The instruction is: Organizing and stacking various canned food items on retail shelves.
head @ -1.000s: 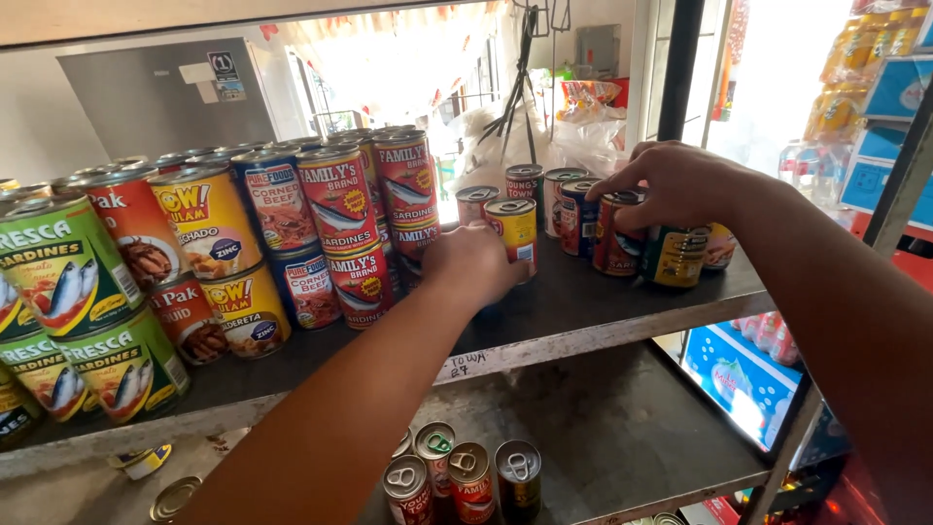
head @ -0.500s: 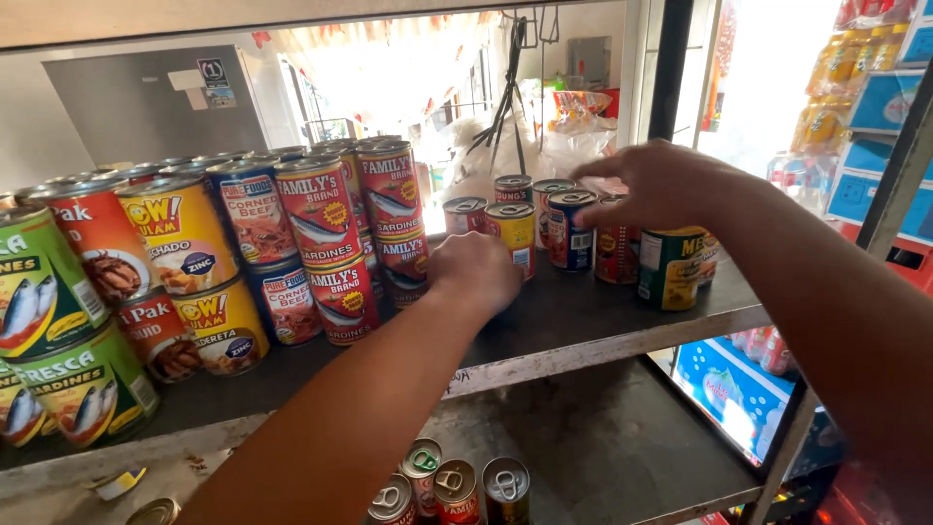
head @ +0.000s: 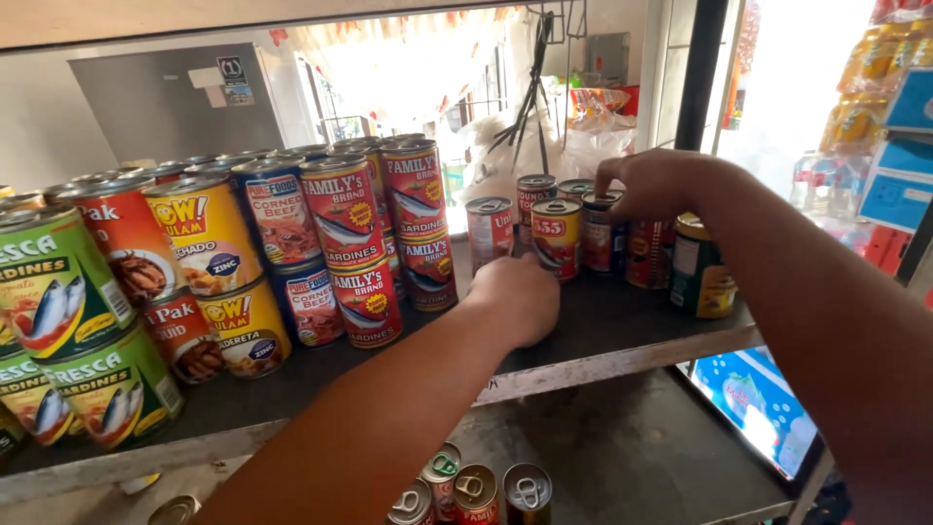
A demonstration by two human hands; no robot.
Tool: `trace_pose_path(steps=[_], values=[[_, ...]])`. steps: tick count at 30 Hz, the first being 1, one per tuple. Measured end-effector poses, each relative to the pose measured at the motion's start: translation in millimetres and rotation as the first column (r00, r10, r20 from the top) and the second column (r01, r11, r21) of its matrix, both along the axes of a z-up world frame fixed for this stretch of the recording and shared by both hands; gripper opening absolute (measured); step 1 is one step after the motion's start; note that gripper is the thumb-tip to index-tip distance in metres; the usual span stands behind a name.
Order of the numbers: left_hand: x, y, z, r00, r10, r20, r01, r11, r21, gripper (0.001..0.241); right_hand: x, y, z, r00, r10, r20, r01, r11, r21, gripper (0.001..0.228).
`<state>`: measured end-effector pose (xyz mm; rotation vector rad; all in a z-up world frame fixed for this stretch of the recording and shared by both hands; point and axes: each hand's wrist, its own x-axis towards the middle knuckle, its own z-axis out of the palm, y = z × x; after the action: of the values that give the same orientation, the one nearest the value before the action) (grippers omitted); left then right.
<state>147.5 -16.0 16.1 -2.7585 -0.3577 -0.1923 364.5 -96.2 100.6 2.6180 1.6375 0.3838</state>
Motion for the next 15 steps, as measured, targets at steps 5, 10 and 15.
trace_pose_path(steps=[5, 10, 15], values=[[-9.3, 0.8, 19.7, 0.999, 0.032, 0.043, -0.026, 0.991, -0.13, 0.03, -23.6, -29.0, 4.6, 0.982, 0.066, -0.179, -0.055, 0.996, 0.066, 0.057], [-18.7, 9.2, 28.4, 0.982, 0.112, 0.153, -0.077, 0.973, -0.217, 0.03, -32.4, -53.8, 2.7, 0.956, 0.126, -0.265, -0.092, 0.986, 0.137, 0.049], [-33.7, 13.8, 22.9, 0.951, 0.135, 0.277, -0.062, 0.964, -0.257, 0.034, -44.3, -63.6, -13.0, 0.978, 0.206, -0.029, -0.192, 0.946, 0.261, 0.047]])
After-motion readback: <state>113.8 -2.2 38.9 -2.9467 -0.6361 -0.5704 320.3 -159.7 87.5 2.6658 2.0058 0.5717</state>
